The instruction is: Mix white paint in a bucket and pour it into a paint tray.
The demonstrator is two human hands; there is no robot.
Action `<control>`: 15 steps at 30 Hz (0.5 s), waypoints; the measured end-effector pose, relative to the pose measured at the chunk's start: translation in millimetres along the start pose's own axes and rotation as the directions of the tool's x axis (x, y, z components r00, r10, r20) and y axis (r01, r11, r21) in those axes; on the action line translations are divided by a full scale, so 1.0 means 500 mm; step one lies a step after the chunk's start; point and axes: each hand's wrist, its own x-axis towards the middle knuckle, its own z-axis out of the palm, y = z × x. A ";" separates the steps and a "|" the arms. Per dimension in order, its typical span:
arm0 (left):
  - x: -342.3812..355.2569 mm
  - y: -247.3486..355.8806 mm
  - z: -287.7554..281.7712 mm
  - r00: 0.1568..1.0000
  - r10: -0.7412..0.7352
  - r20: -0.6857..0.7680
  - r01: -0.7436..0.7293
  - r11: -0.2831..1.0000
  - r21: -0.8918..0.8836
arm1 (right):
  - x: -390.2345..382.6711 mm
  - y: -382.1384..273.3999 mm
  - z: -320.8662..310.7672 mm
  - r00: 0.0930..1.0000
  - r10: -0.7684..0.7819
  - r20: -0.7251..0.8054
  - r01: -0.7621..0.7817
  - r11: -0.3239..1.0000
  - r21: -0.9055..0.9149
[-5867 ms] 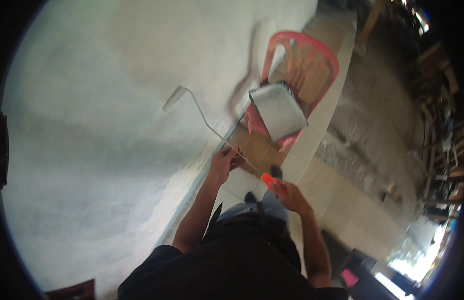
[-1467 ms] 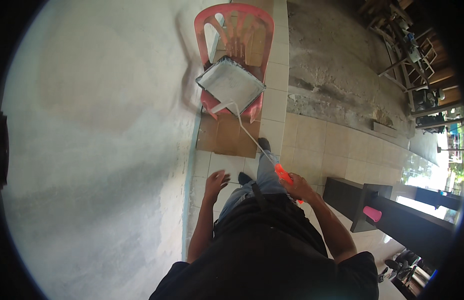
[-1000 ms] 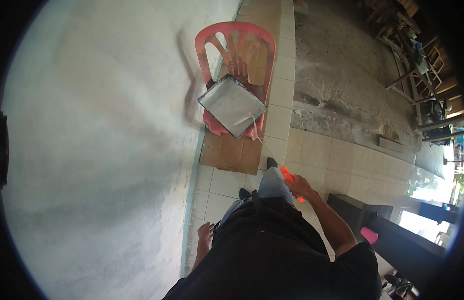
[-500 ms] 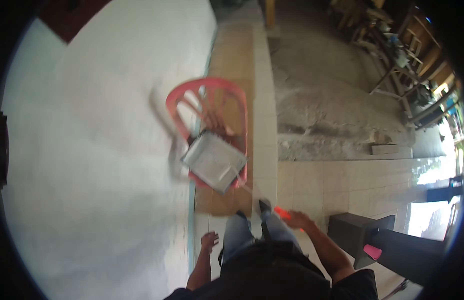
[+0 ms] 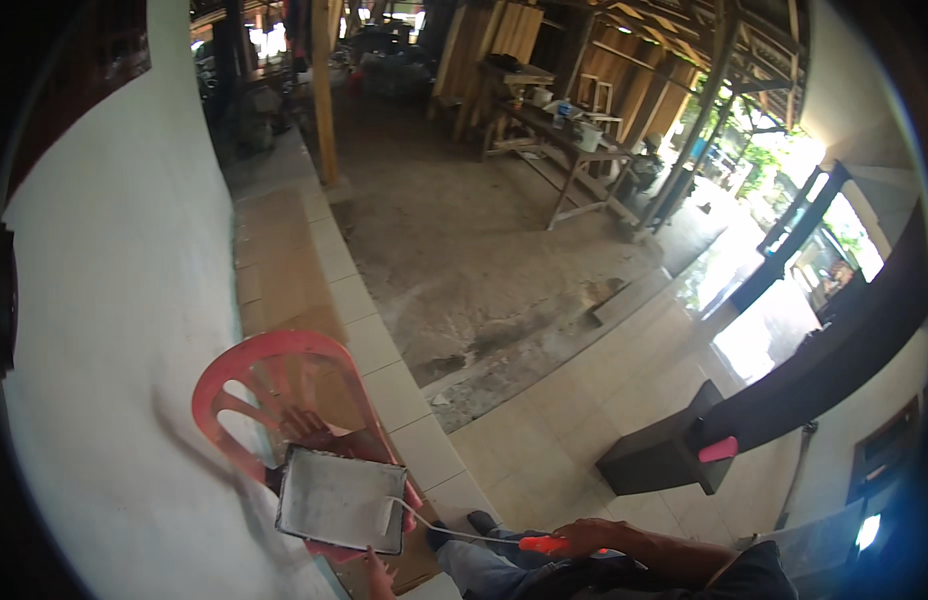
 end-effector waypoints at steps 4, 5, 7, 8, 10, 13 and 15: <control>0.053 0.030 -0.001 0.980 -0.020 0.196 0.059 0.979 -0.193 | -0.019 -0.033 -0.019 0.999 0.010 -0.041 -0.008 0.999 0.038; 0.054 0.033 0.017 0.977 -0.037 0.211 0.075 0.982 -0.172 | -0.021 -0.032 -0.013 0.999 0.034 -0.039 -0.032 0.998 0.054; 0.029 0.060 0.033 0.984 -0.019 0.180 0.067 0.963 -0.262 | -0.018 -0.039 -0.009 0.997 0.066 -0.043 -0.064 0.997 0.044; 0.046 0.053 0.032 0.983 -0.021 0.181 0.068 0.964 -0.257 | -0.021 -0.046 -0.009 0.997 0.069 -0.042 -0.066 0.997 0.049; 0.054 0.038 0.016 0.987 0.051 0.155 0.010 0.929 -0.369 | -0.032 -0.063 -0.011 0.997 0.075 -0.027 -0.072 0.994 0.080; -0.019 0.063 0.026 0.988 0.119 0.099 -0.092 0.965 -0.244 | -0.053 -0.057 -0.006 0.996 0.035 -0.076 -0.025 0.992 0.125; -0.037 0.057 0.009 0.982 0.172 0.080 -0.150 0.963 -0.226 | -0.078 -0.055 -0.016 0.996 0.020 -0.085 -0.009 0.991 0.131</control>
